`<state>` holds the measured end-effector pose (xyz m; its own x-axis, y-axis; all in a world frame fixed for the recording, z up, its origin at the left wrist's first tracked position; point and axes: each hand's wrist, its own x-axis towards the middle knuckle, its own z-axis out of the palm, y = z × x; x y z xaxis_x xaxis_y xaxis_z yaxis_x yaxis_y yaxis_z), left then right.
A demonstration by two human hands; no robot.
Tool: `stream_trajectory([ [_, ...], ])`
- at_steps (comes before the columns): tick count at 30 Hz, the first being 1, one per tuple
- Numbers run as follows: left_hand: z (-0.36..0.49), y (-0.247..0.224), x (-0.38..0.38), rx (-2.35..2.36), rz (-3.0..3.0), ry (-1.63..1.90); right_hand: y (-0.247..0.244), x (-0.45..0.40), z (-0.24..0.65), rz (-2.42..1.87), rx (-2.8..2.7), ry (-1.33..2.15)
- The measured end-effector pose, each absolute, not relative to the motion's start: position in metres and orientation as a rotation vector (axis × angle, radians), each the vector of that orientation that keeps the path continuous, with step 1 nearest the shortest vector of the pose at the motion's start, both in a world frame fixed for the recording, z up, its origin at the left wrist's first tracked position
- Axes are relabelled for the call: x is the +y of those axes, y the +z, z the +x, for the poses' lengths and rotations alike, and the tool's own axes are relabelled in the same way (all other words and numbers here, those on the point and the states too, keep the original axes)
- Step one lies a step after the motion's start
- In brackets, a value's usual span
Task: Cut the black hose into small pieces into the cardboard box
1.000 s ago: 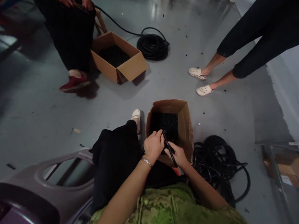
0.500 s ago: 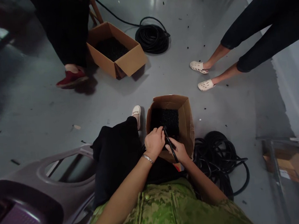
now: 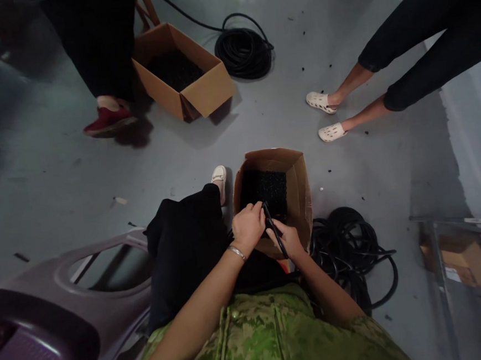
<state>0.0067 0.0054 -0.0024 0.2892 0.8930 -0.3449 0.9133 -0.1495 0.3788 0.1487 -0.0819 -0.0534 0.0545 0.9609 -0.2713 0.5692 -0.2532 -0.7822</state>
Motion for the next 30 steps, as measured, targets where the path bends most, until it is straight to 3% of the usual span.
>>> stream_trajectory([
  [23,0.005,-0.002,0.006,1.545,2.056,-0.156,-0.061,-0.092,0.142,-2.015,-1.608,0.972],
  [30,0.003,-0.004,0.005,1.416,2.093,-0.211,-0.061,-0.081,0.146,-1.982,-1.502,1.160],
])
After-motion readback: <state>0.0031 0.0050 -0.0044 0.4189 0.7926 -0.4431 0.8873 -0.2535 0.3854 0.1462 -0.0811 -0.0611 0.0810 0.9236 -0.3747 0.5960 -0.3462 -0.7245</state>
